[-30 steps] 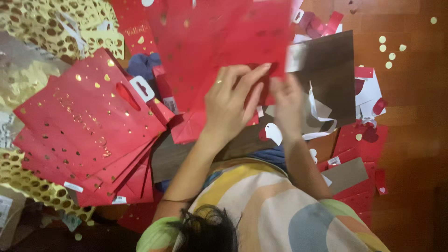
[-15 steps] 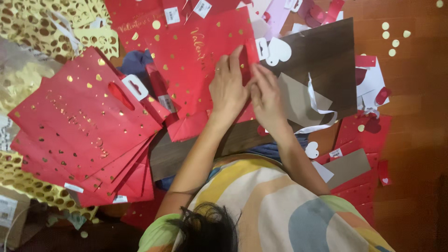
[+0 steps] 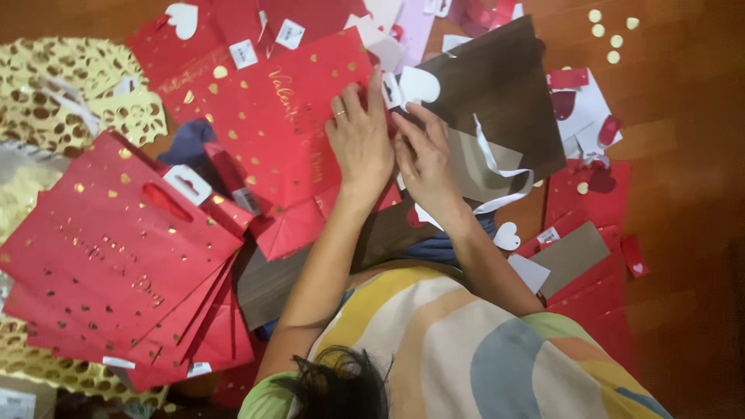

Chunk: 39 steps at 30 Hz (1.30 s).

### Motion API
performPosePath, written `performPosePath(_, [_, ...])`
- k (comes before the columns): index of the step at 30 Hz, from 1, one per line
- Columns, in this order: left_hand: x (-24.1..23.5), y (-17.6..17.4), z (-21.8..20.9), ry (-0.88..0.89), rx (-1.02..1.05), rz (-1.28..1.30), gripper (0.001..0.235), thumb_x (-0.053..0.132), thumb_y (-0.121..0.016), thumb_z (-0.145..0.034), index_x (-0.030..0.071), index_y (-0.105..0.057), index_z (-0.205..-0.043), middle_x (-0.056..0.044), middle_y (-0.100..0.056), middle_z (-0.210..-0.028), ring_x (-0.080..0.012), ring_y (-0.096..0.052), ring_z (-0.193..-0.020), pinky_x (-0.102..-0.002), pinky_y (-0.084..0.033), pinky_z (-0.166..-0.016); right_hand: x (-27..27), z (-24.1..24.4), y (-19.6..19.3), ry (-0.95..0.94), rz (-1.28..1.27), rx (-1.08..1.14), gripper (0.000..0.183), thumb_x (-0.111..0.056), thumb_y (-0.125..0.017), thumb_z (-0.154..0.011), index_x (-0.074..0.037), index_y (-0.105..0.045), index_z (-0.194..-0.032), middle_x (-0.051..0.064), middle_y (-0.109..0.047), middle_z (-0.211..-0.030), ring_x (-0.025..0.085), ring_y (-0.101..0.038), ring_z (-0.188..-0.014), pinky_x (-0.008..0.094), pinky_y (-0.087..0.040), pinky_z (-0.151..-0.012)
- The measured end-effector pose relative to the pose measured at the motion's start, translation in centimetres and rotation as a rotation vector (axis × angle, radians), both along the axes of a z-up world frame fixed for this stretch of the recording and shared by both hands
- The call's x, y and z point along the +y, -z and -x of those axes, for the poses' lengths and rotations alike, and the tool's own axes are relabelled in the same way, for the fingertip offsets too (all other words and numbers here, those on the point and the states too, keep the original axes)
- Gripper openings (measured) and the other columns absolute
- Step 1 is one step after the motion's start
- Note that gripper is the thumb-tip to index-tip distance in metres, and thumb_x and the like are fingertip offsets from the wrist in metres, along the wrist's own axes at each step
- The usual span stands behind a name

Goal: The person assembles red Valentine's Day gift bags by threading white and red ribbons through the handle slots and tying them. The person handles multiple bags and ribbons, stacking completed bags on the table.

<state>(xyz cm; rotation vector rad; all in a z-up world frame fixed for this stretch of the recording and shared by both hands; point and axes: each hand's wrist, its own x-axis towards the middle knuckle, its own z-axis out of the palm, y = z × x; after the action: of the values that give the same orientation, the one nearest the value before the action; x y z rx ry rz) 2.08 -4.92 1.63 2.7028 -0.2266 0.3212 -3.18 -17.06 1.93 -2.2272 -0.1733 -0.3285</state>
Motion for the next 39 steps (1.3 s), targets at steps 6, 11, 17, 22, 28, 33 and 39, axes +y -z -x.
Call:
performPosePath(6, [0.5, -0.5, 0.6, 0.075, 0.088, 0.174, 0.090, 0.020, -0.082, -0.074, 0.011, -0.040, -0.152, -0.019, -0.049, -0.124, -0.0413, -0.052, -0.116, -0.051, -0.051, -0.095, -4.5, 0.0, 0.1, 0.187, 0.275, -0.016, 0.047, -0.008, -0.073, -0.095, -0.003, -0.061, -0.140, 0.018, -0.054, -0.140, 0.038, -0.049, -0.131, 0.047, -0.042, -0.113])
performPosePath(11, [2.4, 0.1, 1.2, 0.105, 0.124, 0.458, 0.076, 0.009, -0.072, -0.083, 0.006, -0.042, -0.153, -0.020, -0.055, -0.129, -0.0377, -0.057, -0.120, -0.047, -0.050, -0.103, -8.0, 0.5, 1.1, 0.287, 0.375, 0.055, 0.048, -0.010, -0.074, -0.096, -0.003, -0.060, -0.141, 0.019, -0.055, -0.135, 0.038, -0.049, -0.126, 0.050, -0.041, -0.107])
performPosePath(17, [5.1, 1.0, 1.2, 0.003, 0.297, 0.870, 0.055, 0.004, -0.061, -0.087, 0.003, -0.055, -0.142, -0.017, -0.073, -0.127, -0.0250, -0.072, -0.120, -0.038, -0.055, -0.104, -8.0, 1.0, 1.8, 0.262, 0.359, 0.054, 0.050, -0.010, -0.075, -0.094, -0.004, -0.060, -0.141, 0.019, -0.056, -0.136, 0.039, -0.049, -0.127, 0.050, -0.041, -0.106])
performPosePath(22, [4.9, 1.4, 1.7, 0.081, 0.214, 0.892, 0.057, -0.002, -0.063, -0.091, 0.002, -0.052, -0.147, -0.017, -0.069, -0.135, -0.0236, -0.069, -0.124, -0.036, -0.052, -0.108, -5.0, 0.8, 1.8, 0.127, 0.317, -0.043, 0.044, -0.010, -0.073, -0.098, -0.006, -0.060, -0.141, 0.018, -0.056, -0.138, 0.037, -0.051, -0.130, 0.049, -0.041, -0.112])
performPosePath(28, [2.7, 2.7, 2.5, 0.059, 0.316, 1.182, 0.069, 0.009, -0.070, -0.098, 0.005, -0.034, -0.156, -0.010, -0.062, -0.128, -0.0171, -0.066, -0.112, -0.032, -0.057, -0.098, -0.6, 0.3, 2.6, -0.050, -0.018, 0.058, 0.047, -0.013, -0.073, -0.104, 0.001, -0.055, -0.145, 0.020, -0.065, -0.127, 0.035, -0.058, -0.116, 0.045, -0.046, -0.104])
performPosePath(33, [2.6, 2.1, 3.9, 0.040, 0.357, 1.250, 0.057, 0.015, -0.067, -0.104, 0.009, -0.044, -0.156, -0.009, -0.064, -0.132, -0.0152, -0.066, -0.119, -0.029, -0.058, -0.096, -0.2, -0.7, 2.8, 0.053, -0.592, 0.437, 0.048, -0.009, -0.070, -0.095, 0.000, -0.058, -0.140, 0.009, -0.072, -0.106, 0.014, -0.061, -0.080, 0.029, -0.050, -0.069])
performPosePath(39, [2.9, -2.4, 5.6, 0.141, 0.121, 0.941, 0.064, 0.021, -0.081, -0.092, 0.013, -0.054, -0.150, -0.008, -0.066, -0.134, -0.0210, -0.067, -0.121, -0.036, -0.059, -0.101, -2.1, 1.4, 2.9, 0.056, -0.735, 0.147, 0.021, 0.000, -0.067, -0.105, 0.004, -0.067, -0.126, 0.006, -0.072, -0.112, 0.009, -0.068, -0.097, 0.026, -0.056, -0.086])
